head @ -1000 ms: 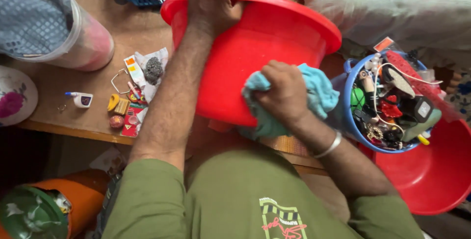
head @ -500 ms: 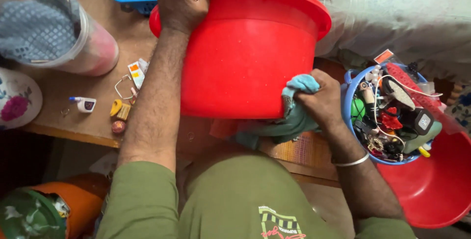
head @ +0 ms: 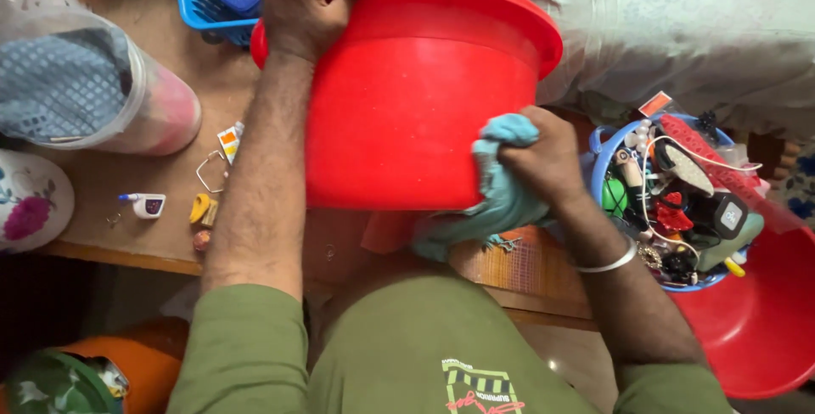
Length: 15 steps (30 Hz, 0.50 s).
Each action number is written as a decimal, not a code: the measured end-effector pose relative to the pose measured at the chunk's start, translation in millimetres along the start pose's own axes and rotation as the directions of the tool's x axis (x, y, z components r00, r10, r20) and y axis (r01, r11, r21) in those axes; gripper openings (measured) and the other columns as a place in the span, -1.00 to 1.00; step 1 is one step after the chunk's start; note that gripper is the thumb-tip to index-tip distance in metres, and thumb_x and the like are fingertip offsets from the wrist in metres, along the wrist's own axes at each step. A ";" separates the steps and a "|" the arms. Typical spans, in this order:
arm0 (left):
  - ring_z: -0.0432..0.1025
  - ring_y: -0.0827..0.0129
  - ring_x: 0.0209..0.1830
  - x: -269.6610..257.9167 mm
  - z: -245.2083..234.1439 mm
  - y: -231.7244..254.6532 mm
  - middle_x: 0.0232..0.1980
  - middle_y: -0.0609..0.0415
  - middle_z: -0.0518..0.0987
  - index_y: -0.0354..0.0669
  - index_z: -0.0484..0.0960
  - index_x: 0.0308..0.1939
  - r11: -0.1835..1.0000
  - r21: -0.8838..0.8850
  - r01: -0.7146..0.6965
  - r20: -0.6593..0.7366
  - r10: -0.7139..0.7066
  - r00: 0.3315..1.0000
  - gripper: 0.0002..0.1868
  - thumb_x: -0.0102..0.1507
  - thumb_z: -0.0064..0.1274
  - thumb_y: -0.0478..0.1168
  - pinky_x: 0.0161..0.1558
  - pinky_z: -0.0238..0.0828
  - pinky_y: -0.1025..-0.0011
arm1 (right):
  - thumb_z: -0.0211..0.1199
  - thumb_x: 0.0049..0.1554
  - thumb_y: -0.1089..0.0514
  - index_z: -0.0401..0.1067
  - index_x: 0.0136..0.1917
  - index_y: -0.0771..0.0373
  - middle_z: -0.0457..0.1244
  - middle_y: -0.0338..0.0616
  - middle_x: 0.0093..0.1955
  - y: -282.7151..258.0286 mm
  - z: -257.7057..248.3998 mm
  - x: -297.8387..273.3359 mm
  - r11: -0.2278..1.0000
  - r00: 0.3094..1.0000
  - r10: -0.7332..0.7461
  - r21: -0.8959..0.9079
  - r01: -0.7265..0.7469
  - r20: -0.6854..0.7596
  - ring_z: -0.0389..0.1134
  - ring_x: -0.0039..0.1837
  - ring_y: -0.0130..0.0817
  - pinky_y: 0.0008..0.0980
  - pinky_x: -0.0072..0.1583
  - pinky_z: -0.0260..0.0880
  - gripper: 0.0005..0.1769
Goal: The person wipes the inside and outside of a red plastic basin using a light blue cloth. They rotate the basin to access different areas and continue wiping the exterior and bottom surfaces.
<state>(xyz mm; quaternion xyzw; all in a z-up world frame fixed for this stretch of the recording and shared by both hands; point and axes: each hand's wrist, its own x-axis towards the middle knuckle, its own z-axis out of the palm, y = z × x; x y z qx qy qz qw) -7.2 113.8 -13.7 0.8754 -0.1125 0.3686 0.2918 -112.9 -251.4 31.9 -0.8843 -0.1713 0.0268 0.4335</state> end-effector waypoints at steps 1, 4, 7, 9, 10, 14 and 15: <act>0.49 0.08 -0.53 0.1 -2.9 -4.8 -0.51 0.00 0.55 -0.10 0.59 -0.48 1.000 0.008 -0.001 0.003 0.001 1.000 -0.71 0.27 0.24 -0.08 -0.49 0.33 0.18 | 0.33 -0.09 0.34 0.48 -0.16 0.27 0.34 -0.19 -0.20 13.0 -3.0 1.9 0.992 0.996 0.093 0.080 -0.094 0.011 0.38 -0.10 -0.41 -0.41 -0.02 0.41 -0.83; 0.47 0.06 -0.54 -0.3 1.7 -3.0 -0.52 -0.05 0.53 -0.16 0.52 -0.53 0.997 -0.008 0.081 0.016 -0.080 0.997 -0.68 0.26 0.21 -0.13 -0.49 0.30 0.15 | 0.33 -0.08 0.35 0.50 -0.14 0.28 0.35 -0.34 -0.19 33.9 -3.5 4.9 0.948 0.976 0.216 0.230 -0.219 0.037 0.34 -0.11 -0.61 -0.52 -0.03 0.38 -0.82; 0.50 0.06 -0.50 4.9 9.0 2.7 -0.48 -0.02 0.56 -0.14 0.53 -0.49 0.999 0.033 0.023 -0.034 -0.022 0.999 -0.77 0.21 0.18 -0.18 -0.46 0.35 0.15 | 0.31 -0.09 0.34 0.50 -0.13 0.27 0.37 -0.24 -0.17 24.0 -5.4 13.7 0.977 0.997 0.079 0.199 -0.080 0.009 0.39 -0.09 -0.51 -0.48 -0.01 0.39 -0.81; 0.51 0.06 -0.48 11.0 18.3 8.1 -0.46 -0.01 0.58 -0.12 0.54 -0.48 1.000 0.030 0.001 -0.017 -0.001 1.000 -0.83 0.19 0.15 -0.21 -0.45 0.37 0.14 | 0.40 -0.09 0.31 0.47 -0.17 0.28 0.33 -0.14 -0.21 4.0 -7.3 20.0 1.000 1.000 0.006 -0.016 -0.005 0.017 0.40 -0.14 -0.34 -0.38 -0.06 0.38 -0.81; 0.51 0.06 -0.47 13.3 23.8 11.7 -0.45 0.00 0.58 -0.11 0.55 -0.48 1.000 0.028 -0.009 -0.007 0.009 1.000 -0.85 0.18 0.13 -0.23 -0.44 0.38 0.14 | 0.45 -0.09 0.29 0.45 -0.19 0.29 0.31 -0.09 -0.23 -7.9 -5.8 22.2 0.992 0.999 -0.028 -0.124 0.031 0.030 0.41 -0.17 -0.26 -0.33 -0.08 0.38 -0.79; 0.52 0.04 -0.42 23.0 35.5 24.3 -0.45 -0.01 0.56 -0.12 0.52 -0.47 0.987 0.008 -0.158 0.037 0.157 0.987 -0.86 0.14 0.15 -0.23 -0.39 0.40 0.13 | 0.51 -0.19 0.23 0.45 -0.21 0.30 0.29 0.00 -0.22 -52.4 19.6 26.6 0.933 0.957 -0.278 -0.217 0.289 0.078 0.37 -0.12 0.03 -0.10 -0.07 0.33 -0.70; 0.52 0.05 -0.42 25.7 32.0 24.2 -0.45 -0.01 0.56 -0.13 0.52 -0.47 0.985 0.011 -0.171 0.047 0.171 0.984 -0.85 0.15 0.15 -0.23 -0.40 0.39 0.13 | 0.52 -0.21 0.22 0.44 -0.24 0.30 0.28 0.01 -0.23 -59.0 26.0 24.0 0.916 0.953 -0.297 -0.261 0.304 0.066 0.36 -0.11 0.06 -0.05 -0.08 0.31 -0.68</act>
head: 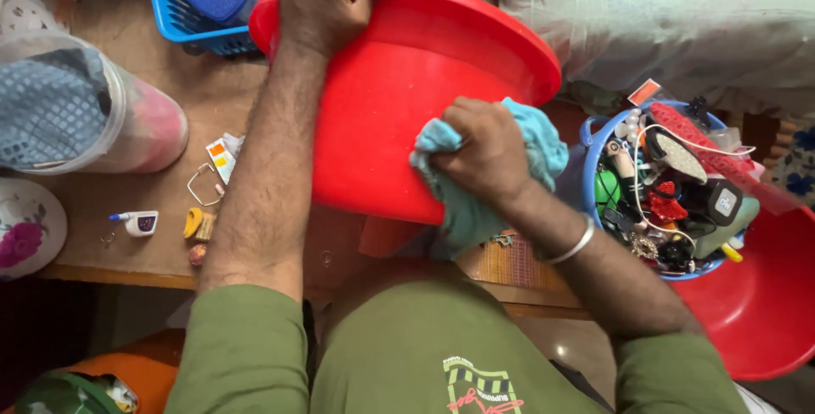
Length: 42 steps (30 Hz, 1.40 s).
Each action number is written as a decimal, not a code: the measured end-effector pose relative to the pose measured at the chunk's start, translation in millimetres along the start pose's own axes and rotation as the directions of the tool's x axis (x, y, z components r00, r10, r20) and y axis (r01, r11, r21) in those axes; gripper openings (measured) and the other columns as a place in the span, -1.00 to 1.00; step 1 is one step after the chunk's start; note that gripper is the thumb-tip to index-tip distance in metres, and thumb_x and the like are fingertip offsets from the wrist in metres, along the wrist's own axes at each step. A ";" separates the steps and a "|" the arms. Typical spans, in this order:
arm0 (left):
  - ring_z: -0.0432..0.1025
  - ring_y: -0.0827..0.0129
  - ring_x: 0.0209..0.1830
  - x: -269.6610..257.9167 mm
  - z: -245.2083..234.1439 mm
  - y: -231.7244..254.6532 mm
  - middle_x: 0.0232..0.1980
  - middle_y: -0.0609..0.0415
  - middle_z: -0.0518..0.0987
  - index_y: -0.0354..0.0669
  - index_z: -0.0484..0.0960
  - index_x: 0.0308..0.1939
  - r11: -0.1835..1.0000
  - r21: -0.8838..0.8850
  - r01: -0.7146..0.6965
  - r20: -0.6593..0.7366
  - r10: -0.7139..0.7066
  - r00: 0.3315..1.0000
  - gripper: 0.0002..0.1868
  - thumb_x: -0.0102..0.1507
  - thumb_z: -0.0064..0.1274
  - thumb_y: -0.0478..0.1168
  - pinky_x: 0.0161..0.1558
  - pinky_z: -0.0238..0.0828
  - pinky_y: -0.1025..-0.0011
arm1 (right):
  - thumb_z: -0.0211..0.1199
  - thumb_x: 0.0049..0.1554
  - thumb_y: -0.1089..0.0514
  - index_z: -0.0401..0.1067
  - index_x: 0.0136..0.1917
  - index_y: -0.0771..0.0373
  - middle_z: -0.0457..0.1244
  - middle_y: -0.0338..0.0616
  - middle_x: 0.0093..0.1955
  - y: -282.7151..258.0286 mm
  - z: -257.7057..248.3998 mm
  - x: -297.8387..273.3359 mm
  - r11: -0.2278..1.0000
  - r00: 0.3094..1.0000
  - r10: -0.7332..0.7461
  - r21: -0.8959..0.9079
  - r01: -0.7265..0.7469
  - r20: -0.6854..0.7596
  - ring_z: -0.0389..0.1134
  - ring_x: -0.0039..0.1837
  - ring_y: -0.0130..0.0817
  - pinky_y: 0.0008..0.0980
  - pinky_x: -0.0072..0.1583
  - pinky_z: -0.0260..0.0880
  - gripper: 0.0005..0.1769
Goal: The person wipes the inside and outside of a red plastic basin using a light blue cloth. They rotate the basin to access different areas and continue wiping the exterior and bottom surfaces.
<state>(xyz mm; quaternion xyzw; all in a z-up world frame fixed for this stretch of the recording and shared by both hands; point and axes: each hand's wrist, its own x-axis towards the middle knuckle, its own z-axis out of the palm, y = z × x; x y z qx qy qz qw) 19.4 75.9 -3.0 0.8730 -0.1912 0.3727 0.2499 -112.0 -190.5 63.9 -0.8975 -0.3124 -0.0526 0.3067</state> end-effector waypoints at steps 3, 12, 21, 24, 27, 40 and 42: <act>0.49 0.07 -0.50 0.5 -12.3 -1.2 -0.50 0.00 0.55 -0.13 0.56 -0.49 0.998 -0.034 0.046 0.057 -0.044 0.997 -0.81 0.17 0.19 -0.19 -0.45 0.35 0.15 | 0.54 -0.22 0.21 0.42 -0.27 0.33 0.28 0.02 -0.25 -0.8 2.8 -15.2 0.998 0.999 0.011 -0.055 -0.014 -0.047 0.36 -0.11 0.06 -0.05 -0.07 0.28 -0.66; 0.37 0.16 -0.61 -34.5 -58.6 -17.2 -0.53 -0.10 0.47 -0.21 0.65 -0.43 0.940 -0.163 0.300 0.215 -0.263 0.940 -0.73 0.28 0.24 -0.13 -0.49 0.20 0.26 | 0.36 -0.05 0.32 0.53 -0.09 0.28 0.39 -0.21 -0.12 82.0 -11.6 -119.4 0.703 0.804 0.589 0.441 -0.558 0.077 0.40 -0.07 -0.50 -0.50 0.02 0.39 -0.80; 0.51 0.09 -0.31 -15.6 -26.6 13.9 -0.30 -0.04 0.64 -0.15 0.75 -0.17 0.955 -0.143 0.260 0.153 -0.238 0.959 -0.85 0.26 0.20 -0.17 -0.27 0.35 0.19 | 0.53 -0.04 0.28 0.46 -0.14 0.31 0.32 -0.25 -0.16 54.4 -38.8 -104.4 0.879 0.894 0.431 0.278 -0.386 -0.122 0.38 -0.08 -0.46 -0.48 -0.03 0.37 -0.74; 0.55 0.04 -0.17 1.4 -22.0 43.9 -0.20 -0.02 0.68 -0.14 0.73 -0.11 0.981 -0.132 0.141 0.093 -0.129 0.987 -0.68 0.16 0.31 -0.05 -0.13 0.29 0.05 | 0.43 -0.07 0.35 0.49 -0.13 0.30 0.31 -0.26 -0.14 64.4 -44.2 -85.9 0.861 0.925 0.379 0.378 -0.341 -0.027 0.38 -0.05 -0.47 -0.48 0.01 0.37 -0.78; 0.53 -0.01 -0.22 14.1 -8.6 71.1 -0.29 -0.04 0.66 -0.10 0.72 -0.19 0.976 0.005 0.219 0.096 -0.219 0.971 -0.44 0.04 0.46 0.24 -0.12 0.21 -0.05 | 0.45 -0.11 0.34 0.54 -0.16 0.30 0.29 -0.26 -0.19 67.9 -41.0 -75.9 0.867 0.937 0.349 0.380 -0.323 -0.001 0.36 -0.10 -0.46 -0.47 -0.03 0.34 -0.80; 0.49 -0.08 -0.28 27.0 34.0 69.9 -0.36 -0.05 0.63 -0.14 0.68 -0.31 0.968 0.108 0.225 0.027 -0.229 0.973 -0.23 -0.09 0.51 0.47 -0.13 0.21 -0.11 | 0.46 -0.08 0.20 0.49 -0.21 0.32 0.36 -0.12 -0.26 47.3 -36.4 -25.1 0.871 0.902 0.431 0.260 -0.417 0.003 0.41 -0.21 -0.44 -0.37 -0.11 0.40 -0.79; 0.50 -0.04 -0.26 26.5 31.7 69.4 -0.33 -0.03 0.64 -0.11 0.70 -0.28 0.985 0.094 0.147 -0.034 -0.144 0.989 -0.27 -0.07 0.49 0.44 -0.14 0.19 -0.08 | 0.42 -0.08 0.23 0.50 -0.20 0.32 0.37 -0.13 -0.24 60.4 -40.8 -39.0 0.852 0.903 0.428 0.314 -0.420 0.045 0.41 -0.18 -0.44 -0.39 -0.09 0.42 -0.82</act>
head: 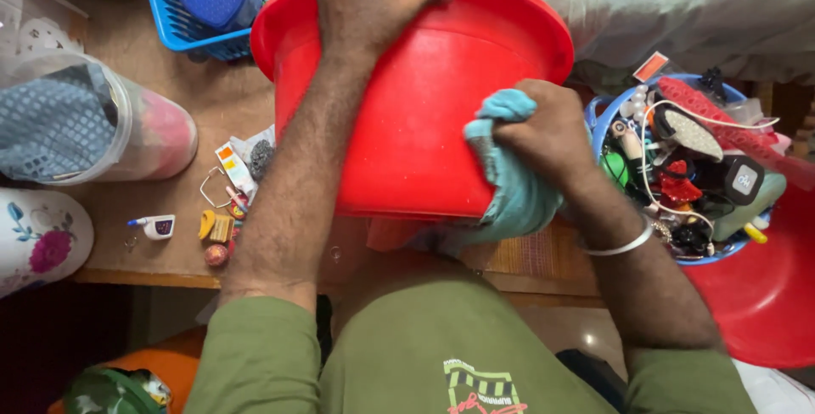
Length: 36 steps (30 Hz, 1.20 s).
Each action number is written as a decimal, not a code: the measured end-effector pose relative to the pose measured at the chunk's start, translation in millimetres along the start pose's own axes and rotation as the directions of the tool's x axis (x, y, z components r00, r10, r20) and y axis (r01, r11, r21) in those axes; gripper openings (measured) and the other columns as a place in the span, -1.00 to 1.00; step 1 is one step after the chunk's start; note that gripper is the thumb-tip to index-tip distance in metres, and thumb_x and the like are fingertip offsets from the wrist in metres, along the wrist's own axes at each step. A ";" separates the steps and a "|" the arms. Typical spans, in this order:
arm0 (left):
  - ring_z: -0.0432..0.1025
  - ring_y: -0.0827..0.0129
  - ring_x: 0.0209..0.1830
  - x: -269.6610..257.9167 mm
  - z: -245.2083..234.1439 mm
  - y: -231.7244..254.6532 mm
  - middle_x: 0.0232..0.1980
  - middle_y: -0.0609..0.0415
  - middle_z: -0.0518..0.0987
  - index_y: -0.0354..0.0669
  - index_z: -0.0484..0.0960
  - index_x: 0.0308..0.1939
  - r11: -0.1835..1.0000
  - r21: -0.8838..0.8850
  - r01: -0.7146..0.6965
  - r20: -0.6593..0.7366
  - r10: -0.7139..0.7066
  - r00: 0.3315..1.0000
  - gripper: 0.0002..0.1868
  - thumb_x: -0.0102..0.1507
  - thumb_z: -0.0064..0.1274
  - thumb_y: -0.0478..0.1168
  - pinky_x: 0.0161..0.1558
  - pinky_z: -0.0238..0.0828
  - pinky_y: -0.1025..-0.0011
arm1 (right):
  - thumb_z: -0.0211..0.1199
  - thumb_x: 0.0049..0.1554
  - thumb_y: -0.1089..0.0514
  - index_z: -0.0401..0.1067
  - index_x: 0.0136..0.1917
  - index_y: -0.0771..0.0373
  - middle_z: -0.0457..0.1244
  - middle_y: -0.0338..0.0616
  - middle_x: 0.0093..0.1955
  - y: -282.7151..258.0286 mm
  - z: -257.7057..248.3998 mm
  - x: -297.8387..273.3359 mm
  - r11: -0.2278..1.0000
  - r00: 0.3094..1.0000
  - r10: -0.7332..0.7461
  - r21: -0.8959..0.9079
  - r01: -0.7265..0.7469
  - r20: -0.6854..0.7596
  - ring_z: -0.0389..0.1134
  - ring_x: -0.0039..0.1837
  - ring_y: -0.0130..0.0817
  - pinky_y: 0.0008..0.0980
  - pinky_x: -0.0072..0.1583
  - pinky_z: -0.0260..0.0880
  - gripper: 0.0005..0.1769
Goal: The person wipes the inside and outside of a red plastic basin using a light blue cloth. They rotate the basin to access different areas and continue wiping the exterior and bottom surfaces.
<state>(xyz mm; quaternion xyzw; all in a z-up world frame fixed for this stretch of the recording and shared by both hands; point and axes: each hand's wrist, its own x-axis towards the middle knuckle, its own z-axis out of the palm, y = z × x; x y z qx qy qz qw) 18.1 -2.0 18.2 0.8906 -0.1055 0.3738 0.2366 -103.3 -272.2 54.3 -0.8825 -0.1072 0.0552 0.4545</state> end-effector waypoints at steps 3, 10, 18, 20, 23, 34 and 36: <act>0.50 0.03 -0.24 -6.2 -13.2 -8.5 -0.33 0.03 0.64 -0.09 0.70 -0.28 0.999 -0.033 0.023 0.056 -0.021 0.998 -0.30 -0.01 0.48 0.44 -0.05 0.20 -0.06 | 0.48 -0.09 0.17 0.58 -0.12 0.26 0.43 -0.22 -0.20 31.6 -13.3 -8.1 0.992 0.991 0.126 0.010 -0.127 0.044 0.44 -0.16 -0.52 -0.44 -0.07 0.43 -0.74; 0.48 0.14 -0.28 -2.1 -31.7 -5.3 -0.38 0.10 0.63 -0.13 0.65 -0.42 0.990 -0.017 0.137 0.050 -0.136 0.990 -0.28 -0.09 0.47 0.45 -0.20 0.15 0.07 | 0.48 -0.05 0.19 0.57 -0.13 0.28 0.40 -0.12 -0.19 32.5 3.6 -8.5 1.000 0.997 -0.022 0.001 0.023 -0.080 0.44 -0.15 -0.40 -0.38 -0.07 0.43 -0.78; 0.45 0.11 -0.32 -7.0 -22.9 15.4 -0.44 0.10 0.57 -0.09 0.64 -0.45 1.000 -0.011 -0.027 0.032 0.027 0.999 -0.29 -0.10 0.43 0.47 -0.21 0.15 0.03 | 0.50 -0.19 0.15 0.41 -0.25 0.31 0.27 0.07 -0.22 -29.6 38.1 -0.4 0.855 0.886 -0.464 -0.275 0.439 -0.028 0.33 -0.11 0.11 -0.05 -0.07 0.30 -0.67; 0.45 0.11 -0.32 -7.5 -27.8 0.9 -0.43 0.10 0.57 -0.09 0.64 -0.44 0.999 -0.020 -0.026 0.028 0.027 0.999 -0.30 -0.07 0.44 0.46 -0.20 0.15 0.04 | 0.46 -0.13 0.18 0.44 -0.22 0.31 0.29 0.04 -0.22 -11.3 30.0 -4.2 0.939 0.955 -0.294 -0.194 0.282 -0.034 0.37 -0.12 0.00 -0.14 -0.07 0.33 -0.74; 0.45 0.12 -0.33 -20.3 -39.2 -25.8 -0.43 0.11 0.56 -0.09 0.60 -0.47 0.994 -0.038 0.098 0.104 -0.093 0.990 -0.31 -0.02 0.45 0.45 -0.16 0.16 0.09 | 0.47 -0.08 0.15 0.54 -0.14 0.27 0.37 -0.08 -0.17 39.6 15.9 -22.3 0.993 0.993 -0.108 -0.060 0.105 -0.048 0.45 -0.10 -0.21 -0.29 -0.04 0.40 -0.75; 0.46 0.19 -0.30 -22.4 -39.7 -20.5 -0.41 0.15 0.58 -0.06 0.63 -0.46 0.990 -0.005 0.138 0.030 -0.138 0.990 -0.31 -0.07 0.45 0.46 -0.07 0.18 0.08 | 0.51 -0.13 0.20 0.52 -0.21 0.27 0.29 -0.08 -0.27 17.3 25.5 -4.1 0.972 0.973 -0.228 -0.072 0.225 -0.039 0.37 -0.20 -0.22 -0.30 -0.12 0.32 -0.76; 0.45 0.15 -0.29 -18.6 -33.7 -16.0 -0.41 0.13 0.58 -0.08 0.61 -0.49 0.990 0.005 0.141 0.070 -0.141 0.987 -0.29 -0.08 0.45 0.47 -0.11 0.17 0.07 | 0.48 -0.13 0.21 0.49 -0.20 0.27 0.30 -0.07 -0.23 -2.7 31.5 5.6 0.927 0.937 -0.349 -0.144 0.346 -0.002 0.38 -0.14 -0.14 -0.25 -0.09 0.32 -0.76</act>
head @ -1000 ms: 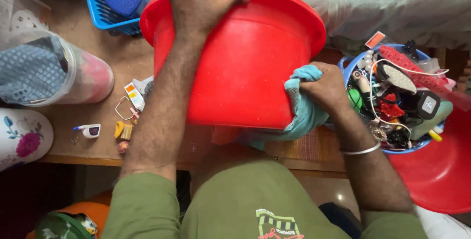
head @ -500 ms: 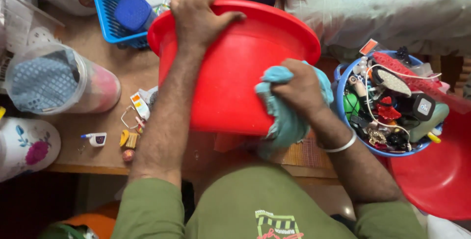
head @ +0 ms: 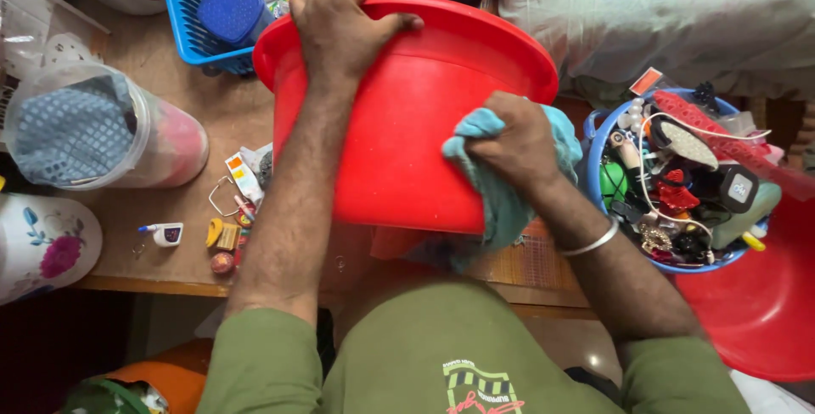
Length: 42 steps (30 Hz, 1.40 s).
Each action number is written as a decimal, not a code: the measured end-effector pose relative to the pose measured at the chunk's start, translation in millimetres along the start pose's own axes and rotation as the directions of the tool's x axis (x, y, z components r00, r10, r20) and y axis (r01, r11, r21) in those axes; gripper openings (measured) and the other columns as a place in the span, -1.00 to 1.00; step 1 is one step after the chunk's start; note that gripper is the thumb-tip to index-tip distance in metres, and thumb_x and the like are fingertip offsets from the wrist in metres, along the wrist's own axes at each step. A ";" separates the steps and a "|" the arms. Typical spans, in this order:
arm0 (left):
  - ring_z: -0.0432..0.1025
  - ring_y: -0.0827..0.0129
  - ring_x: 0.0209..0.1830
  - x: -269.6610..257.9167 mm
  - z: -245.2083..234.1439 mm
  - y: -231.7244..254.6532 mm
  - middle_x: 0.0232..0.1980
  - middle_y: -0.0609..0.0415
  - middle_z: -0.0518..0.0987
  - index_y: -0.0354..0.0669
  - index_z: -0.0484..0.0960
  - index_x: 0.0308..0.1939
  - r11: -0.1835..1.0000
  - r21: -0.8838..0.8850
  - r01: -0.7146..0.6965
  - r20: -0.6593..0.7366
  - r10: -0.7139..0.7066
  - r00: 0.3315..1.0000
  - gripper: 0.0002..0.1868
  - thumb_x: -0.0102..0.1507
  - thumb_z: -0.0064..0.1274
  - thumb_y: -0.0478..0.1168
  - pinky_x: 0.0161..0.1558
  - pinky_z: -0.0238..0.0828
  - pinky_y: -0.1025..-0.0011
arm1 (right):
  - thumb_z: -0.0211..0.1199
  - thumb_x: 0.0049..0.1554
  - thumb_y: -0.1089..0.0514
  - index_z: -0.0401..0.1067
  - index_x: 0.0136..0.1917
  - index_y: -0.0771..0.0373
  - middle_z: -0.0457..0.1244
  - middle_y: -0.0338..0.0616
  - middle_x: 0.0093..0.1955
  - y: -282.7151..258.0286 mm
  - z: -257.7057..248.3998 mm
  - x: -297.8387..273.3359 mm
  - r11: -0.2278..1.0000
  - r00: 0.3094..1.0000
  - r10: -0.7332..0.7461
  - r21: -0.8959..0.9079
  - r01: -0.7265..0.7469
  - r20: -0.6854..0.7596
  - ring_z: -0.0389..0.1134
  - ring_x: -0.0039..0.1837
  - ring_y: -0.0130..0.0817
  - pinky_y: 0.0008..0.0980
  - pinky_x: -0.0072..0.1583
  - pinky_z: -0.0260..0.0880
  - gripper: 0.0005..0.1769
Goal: The person wipes the inside and outside of a red plastic basin using a light blue cloth. They rotate the basin to access different areas and continue wiping the exterior and bottom surfaces.
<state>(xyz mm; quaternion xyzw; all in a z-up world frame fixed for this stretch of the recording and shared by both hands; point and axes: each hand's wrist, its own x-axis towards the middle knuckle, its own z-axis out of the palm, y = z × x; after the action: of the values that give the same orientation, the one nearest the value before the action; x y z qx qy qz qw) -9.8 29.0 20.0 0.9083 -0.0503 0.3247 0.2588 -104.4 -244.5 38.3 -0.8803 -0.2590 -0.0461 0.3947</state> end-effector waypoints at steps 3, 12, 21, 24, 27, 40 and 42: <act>0.44 0.14 -0.29 4.1 -0.7 0.5 -0.42 0.13 0.57 -0.08 0.61 -0.47 0.999 -0.013 -0.037 -0.010 0.037 0.999 -0.28 -0.12 0.44 0.48 -0.15 0.16 0.04 | 0.53 -0.16 0.17 0.43 -0.29 0.31 0.26 0.00 -0.27 -10.4 2.0 4.0 0.996 1.000 0.028 -0.080 -0.029 -0.011 0.34 -0.16 -0.01 -0.15 -0.11 0.28 -0.70; 0.41 0.18 -0.31 3.8 -5.9 -5.6 -0.44 0.17 0.54 -0.09 0.58 -0.48 0.999 -0.010 0.039 0.059 -0.038 0.998 -0.27 -0.10 0.44 0.48 -0.12 0.15 0.04 | 0.46 -0.07 0.17 0.55 -0.12 0.25 0.39 -0.12 -0.18 58.6 -13.7 -58.9 0.845 0.879 0.472 0.247 -0.474 0.074 0.40 -0.10 -0.38 -0.41 -0.01 0.41 -0.77; 0.47 0.14 -0.19 18.2 11.0 38.3 -0.32 0.12 0.65 0.03 0.73 -0.30 0.995 -0.102 -0.024 0.042 0.028 0.999 -0.38 -0.11 0.46 0.39 -0.12 0.15 0.04 | 0.49 -0.20 0.23 0.49 -0.24 0.24 0.27 -0.07 -0.24 -19.0 -12.6 -19.3 0.999 0.998 -0.020 -0.037 0.023 0.063 0.34 -0.14 -0.10 -0.17 -0.08 0.30 -0.76; 0.51 0.14 -0.20 23.5 11.5 34.4 -0.33 0.11 0.68 0.03 0.79 -0.27 0.988 -0.139 -0.065 0.022 0.068 0.997 -0.39 -0.13 0.47 0.37 -0.18 0.15 0.04 | 0.55 -0.30 0.15 0.35 -0.36 0.29 0.22 -0.05 -0.30 -41.8 -9.7 -24.1 0.967 0.982 -0.148 -0.193 0.168 0.117 0.30 -0.14 0.00 -0.04 -0.09 0.22 -0.61; 0.52 0.08 -0.31 30.4 20.1 10.6 -0.40 0.06 0.67 -0.07 0.75 -0.38 0.996 -0.047 -0.070 -0.037 0.068 0.997 -0.31 -0.15 0.50 0.43 -0.15 0.20 0.02 | 0.53 -0.24 0.17 0.38 -0.28 0.29 0.22 -0.06 -0.25 -29.6 -19.0 -51.0 0.985 0.992 -0.085 -0.143 0.098 0.091 0.29 -0.14 -0.04 -0.11 -0.07 0.25 -0.63; 0.52 0.11 -0.35 25.1 19.1 13.3 -0.45 0.07 0.66 -0.01 0.78 -0.40 0.998 -0.032 0.056 -0.103 -0.059 0.993 -0.38 -0.16 0.49 0.40 -0.15 0.22 0.03 | 0.49 -0.22 0.20 0.42 -0.28 0.26 0.22 -0.06 -0.27 -64.9 -9.9 -31.8 0.995 0.999 -0.043 -0.096 0.041 -0.014 0.29 -0.16 -0.03 -0.11 -0.11 0.24 -0.71; 0.51 0.09 -0.34 23.4 24.7 31.8 -0.44 0.09 0.65 0.03 0.78 -0.39 1.000 -0.023 -0.014 -0.075 0.012 0.997 -0.41 -0.14 0.46 0.40 -0.20 0.19 0.03 | 0.50 -0.25 0.16 0.37 -0.30 0.26 0.22 -0.05 -0.26 -87.6 12.0 -10.9 0.971 0.987 -0.163 -0.180 0.160 -0.002 0.29 -0.14 0.01 -0.04 -0.11 0.22 -0.67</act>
<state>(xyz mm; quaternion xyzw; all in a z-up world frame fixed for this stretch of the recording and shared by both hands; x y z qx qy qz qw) 14.3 -9.1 32.1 0.8921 -0.0505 0.3595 0.2690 -158.4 -191.9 85.7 -0.8877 -0.3214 -0.1087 0.3111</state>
